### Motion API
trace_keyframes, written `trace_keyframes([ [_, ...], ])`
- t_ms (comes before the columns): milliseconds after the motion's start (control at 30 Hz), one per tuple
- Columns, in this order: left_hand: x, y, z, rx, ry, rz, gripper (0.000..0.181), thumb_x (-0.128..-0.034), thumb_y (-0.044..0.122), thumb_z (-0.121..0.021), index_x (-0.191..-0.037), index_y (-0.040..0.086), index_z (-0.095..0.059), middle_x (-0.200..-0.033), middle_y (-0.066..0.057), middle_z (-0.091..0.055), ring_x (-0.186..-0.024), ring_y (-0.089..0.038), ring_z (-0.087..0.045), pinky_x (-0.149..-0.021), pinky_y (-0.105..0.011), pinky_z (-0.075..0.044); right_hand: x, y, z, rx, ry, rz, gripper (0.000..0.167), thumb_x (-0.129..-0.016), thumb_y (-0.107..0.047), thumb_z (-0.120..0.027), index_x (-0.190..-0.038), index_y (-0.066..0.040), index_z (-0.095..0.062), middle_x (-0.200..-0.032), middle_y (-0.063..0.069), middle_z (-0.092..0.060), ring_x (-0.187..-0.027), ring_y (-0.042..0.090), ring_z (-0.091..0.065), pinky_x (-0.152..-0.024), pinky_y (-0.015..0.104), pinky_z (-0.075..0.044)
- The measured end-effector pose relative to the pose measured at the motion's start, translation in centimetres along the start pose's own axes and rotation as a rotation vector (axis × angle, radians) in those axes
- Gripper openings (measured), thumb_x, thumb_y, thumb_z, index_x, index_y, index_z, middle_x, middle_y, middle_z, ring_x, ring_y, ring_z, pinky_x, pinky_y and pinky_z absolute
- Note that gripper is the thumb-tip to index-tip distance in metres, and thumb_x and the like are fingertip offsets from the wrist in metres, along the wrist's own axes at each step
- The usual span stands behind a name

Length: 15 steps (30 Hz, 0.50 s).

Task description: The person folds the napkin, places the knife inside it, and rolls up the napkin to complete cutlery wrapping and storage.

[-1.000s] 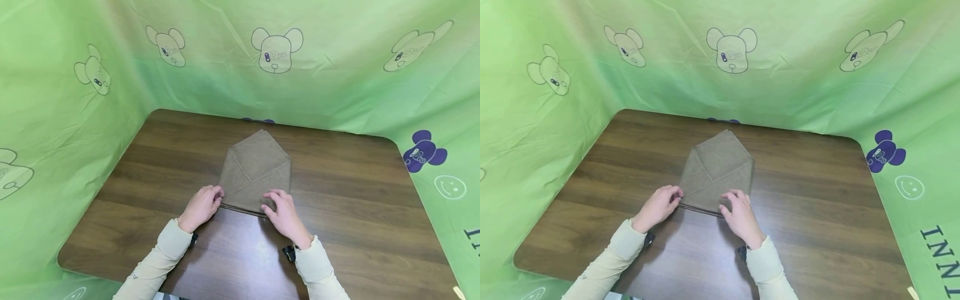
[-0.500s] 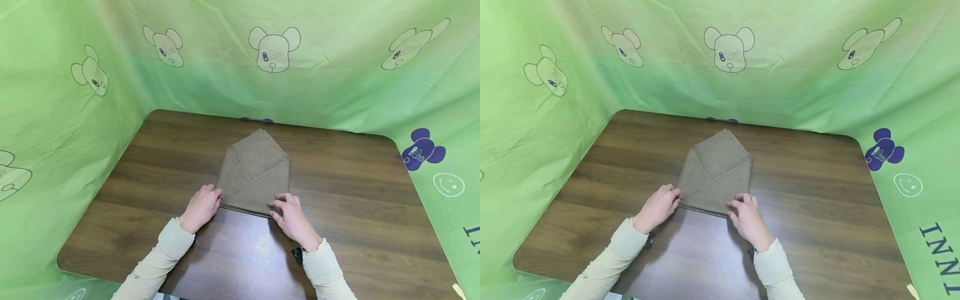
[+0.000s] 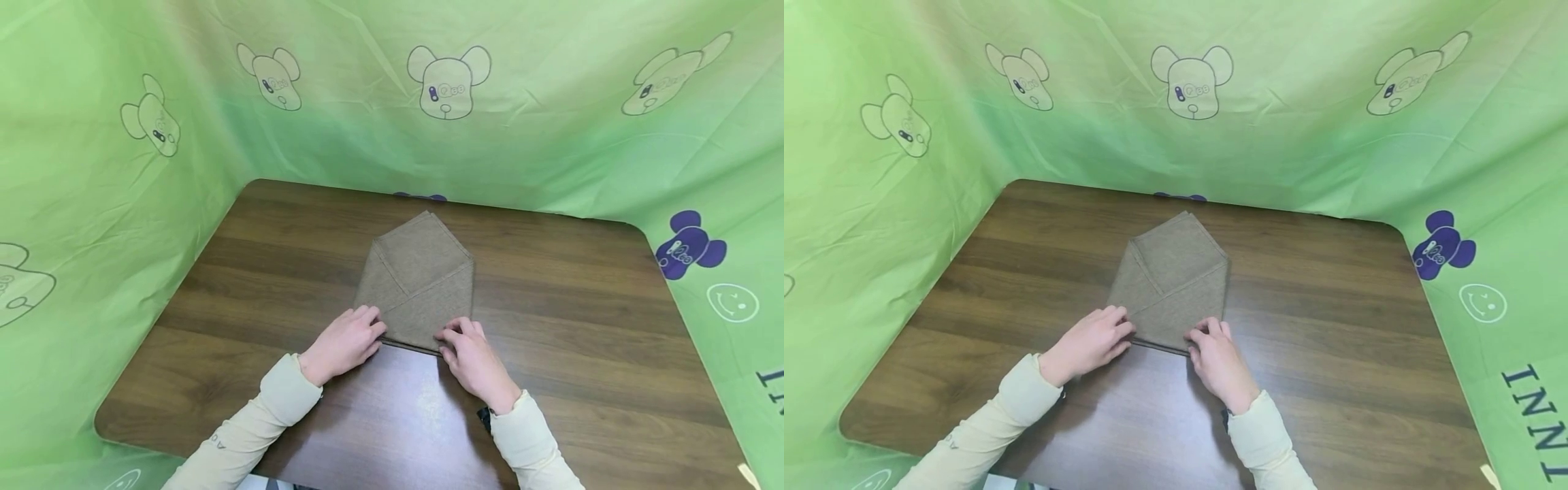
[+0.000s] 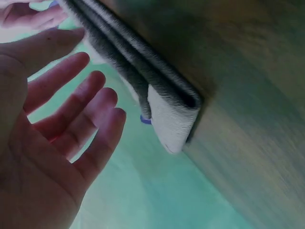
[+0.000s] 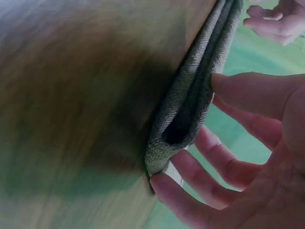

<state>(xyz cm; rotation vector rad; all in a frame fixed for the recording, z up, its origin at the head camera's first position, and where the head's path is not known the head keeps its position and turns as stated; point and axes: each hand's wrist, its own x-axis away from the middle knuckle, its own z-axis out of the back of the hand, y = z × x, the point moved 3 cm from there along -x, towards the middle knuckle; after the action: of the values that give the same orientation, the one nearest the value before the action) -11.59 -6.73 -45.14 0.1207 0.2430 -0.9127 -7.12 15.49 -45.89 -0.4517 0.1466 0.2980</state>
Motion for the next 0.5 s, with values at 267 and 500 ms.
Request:
trace_keyframes([
  [267, 0.7, -0.2, -0.5, -0.079, -0.034, -0.016, 0.019, -0.0774, 0.029, -0.077, -0.083, 0.017, -0.063, -0.091, 0.001, -0.057, -0.082, -0.018, -0.055, -0.066, -0.032, -0.043, 0.5, 0.1, -0.1, 0.072, -0.009, 0.092, 0.022, -0.082, -0.004, -0.072, -0.103, -0.008, -0.074, -0.103, 0.009, -0.06, -0.091, 0.027, -0.053, -0.08, 0.039, -0.048],
  [500, 1.3, -0.8, -0.5, -0.113, -0.063, -0.008, 0.031, -0.0729, 0.044, -0.079, -0.085, 0.018, -0.067, -0.091, 0.002, -0.058, -0.082, -0.019, -0.054, -0.066, -0.032, -0.043, 0.9, 0.5, 0.0, 0.097, -0.046, 0.153, 0.025, -0.085, -0.004, -0.069, -0.11, -0.006, -0.073, -0.107, 0.009, -0.06, -0.093, 0.025, -0.053, -0.082, 0.036, -0.05],
])
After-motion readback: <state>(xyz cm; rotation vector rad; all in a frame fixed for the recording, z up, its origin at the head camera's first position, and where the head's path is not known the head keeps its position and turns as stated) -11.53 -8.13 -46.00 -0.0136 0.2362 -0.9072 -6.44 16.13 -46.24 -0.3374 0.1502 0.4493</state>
